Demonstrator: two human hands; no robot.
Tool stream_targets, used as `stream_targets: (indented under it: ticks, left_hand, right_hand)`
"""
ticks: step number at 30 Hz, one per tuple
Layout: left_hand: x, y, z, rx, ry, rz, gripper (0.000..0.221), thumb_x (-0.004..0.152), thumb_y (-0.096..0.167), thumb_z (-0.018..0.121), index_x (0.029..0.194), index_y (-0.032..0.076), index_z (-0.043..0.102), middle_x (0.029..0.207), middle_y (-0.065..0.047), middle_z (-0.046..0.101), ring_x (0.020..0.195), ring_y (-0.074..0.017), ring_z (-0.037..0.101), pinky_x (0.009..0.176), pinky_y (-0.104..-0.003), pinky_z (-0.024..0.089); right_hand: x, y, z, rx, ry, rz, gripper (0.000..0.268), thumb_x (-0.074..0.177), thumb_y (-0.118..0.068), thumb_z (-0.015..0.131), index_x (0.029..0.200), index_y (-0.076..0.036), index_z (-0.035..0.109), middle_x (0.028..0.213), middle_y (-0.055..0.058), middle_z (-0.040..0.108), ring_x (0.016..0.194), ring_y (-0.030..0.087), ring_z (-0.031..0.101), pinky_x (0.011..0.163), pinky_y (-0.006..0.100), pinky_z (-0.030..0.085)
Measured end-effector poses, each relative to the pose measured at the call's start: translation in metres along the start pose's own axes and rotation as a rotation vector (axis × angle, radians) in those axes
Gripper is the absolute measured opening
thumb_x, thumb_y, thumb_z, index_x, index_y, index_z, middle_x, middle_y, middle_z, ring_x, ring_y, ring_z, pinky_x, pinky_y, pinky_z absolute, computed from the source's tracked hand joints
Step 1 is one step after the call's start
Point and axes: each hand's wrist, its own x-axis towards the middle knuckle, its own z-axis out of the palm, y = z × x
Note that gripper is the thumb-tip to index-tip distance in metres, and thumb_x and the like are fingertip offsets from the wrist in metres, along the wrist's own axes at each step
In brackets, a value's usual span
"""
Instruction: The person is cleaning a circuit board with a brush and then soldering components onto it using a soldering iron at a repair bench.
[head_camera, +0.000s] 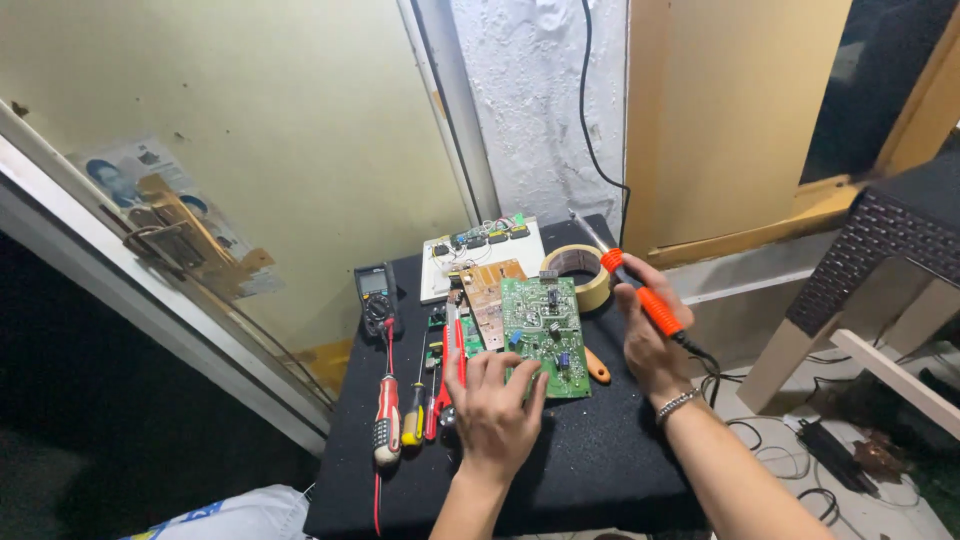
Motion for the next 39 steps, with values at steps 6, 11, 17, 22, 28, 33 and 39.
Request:
stream_targets:
  ticks: [6,11,17,22,28,33,39]
  left_hand:
    - [0.015,0.003,0.018,0.071,-0.198,0.020,0.021,0.081,0.028,0.083,0.098,0.018,0.076,0.107,-0.006,0.064,0.110,-0.0292,0.056,0.110,-0.074,0.024]
    - [0.015,0.003,0.026,0.081,-0.216,0.004,0.014,0.087,0.031,0.077,0.092,0.018,0.075,0.105,-0.004,0.065,0.110,-0.0293,0.057,0.110,-0.075,0.024]
    - [0.012,0.003,0.030,0.083,-0.205,0.017,0.008,0.091,0.026,0.073,0.087,0.019,0.076,0.103,-0.004,0.066,0.108,-0.0303,0.059,0.109,-0.077,0.024]
    - [0.009,0.003,0.033,0.086,-0.175,0.036,0.004,0.089,0.016,0.074,0.087,0.017,0.076,0.101,-0.004,0.068,0.108,-0.0299,0.060,0.109,-0.074,0.026]
    - [-0.001,-0.009,0.052,0.185,0.018,0.100,0.008,0.085,0.015,0.070,0.085,0.023,0.067,0.091,0.002,0.054,0.102,-0.0217,0.058,0.109,-0.068,0.026]
    - [-0.001,-0.006,0.048,0.207,0.001,0.073,0.009,0.085,0.013,0.072,0.087,0.021,0.069,0.089,0.002,0.055,0.102,-0.0203,0.058,0.109,-0.066,0.024]
    - [-0.002,-0.008,0.048,0.214,0.014,0.053,0.009,0.085,0.014,0.073,0.090,0.020,0.070,0.090,0.002,0.056,0.102,-0.0208,0.059,0.110,-0.067,0.024]
  right_hand:
    - [-0.001,-0.016,-0.001,-0.075,-0.147,-0.242,0.040,0.106,-0.024,0.058,0.143,-0.007,0.058,0.120,0.011,0.070,0.107,0.020,0.068,0.098,0.031,0.051]
    - [0.001,-0.009,0.003,-0.097,-0.113,-0.231,0.033,0.106,-0.025,0.059,0.135,-0.009,0.063,0.113,0.009,0.071,0.101,0.019,0.068,0.093,0.030,0.053]
    - [0.002,-0.010,0.007,-0.120,-0.153,-0.231,0.033,0.107,-0.027,0.057,0.133,-0.009,0.064,0.109,0.009,0.067,0.098,0.020,0.064,0.090,0.032,0.051]
    - [0.004,-0.013,0.008,-0.136,-0.184,-0.262,0.033,0.108,-0.028,0.054,0.132,-0.007,0.064,0.110,0.011,0.066,0.099,0.022,0.064,0.090,0.033,0.051]
    - [0.006,-0.006,0.013,-0.060,-0.110,-0.269,0.027,0.102,-0.016,0.068,0.127,-0.008,0.073,0.095,0.012,0.068,0.089,0.032,0.069,0.089,0.043,0.054]
    - [0.004,-0.002,0.014,-0.064,-0.127,-0.259,0.029,0.102,-0.015,0.068,0.130,-0.009,0.072,0.098,0.012,0.069,0.092,0.032,0.070,0.090,0.041,0.054]
    - [-0.001,-0.010,0.020,-0.102,-0.194,-0.235,0.032,0.099,-0.015,0.069,0.131,-0.013,0.072,0.100,0.012,0.072,0.094,0.035,0.072,0.088,0.045,0.056]
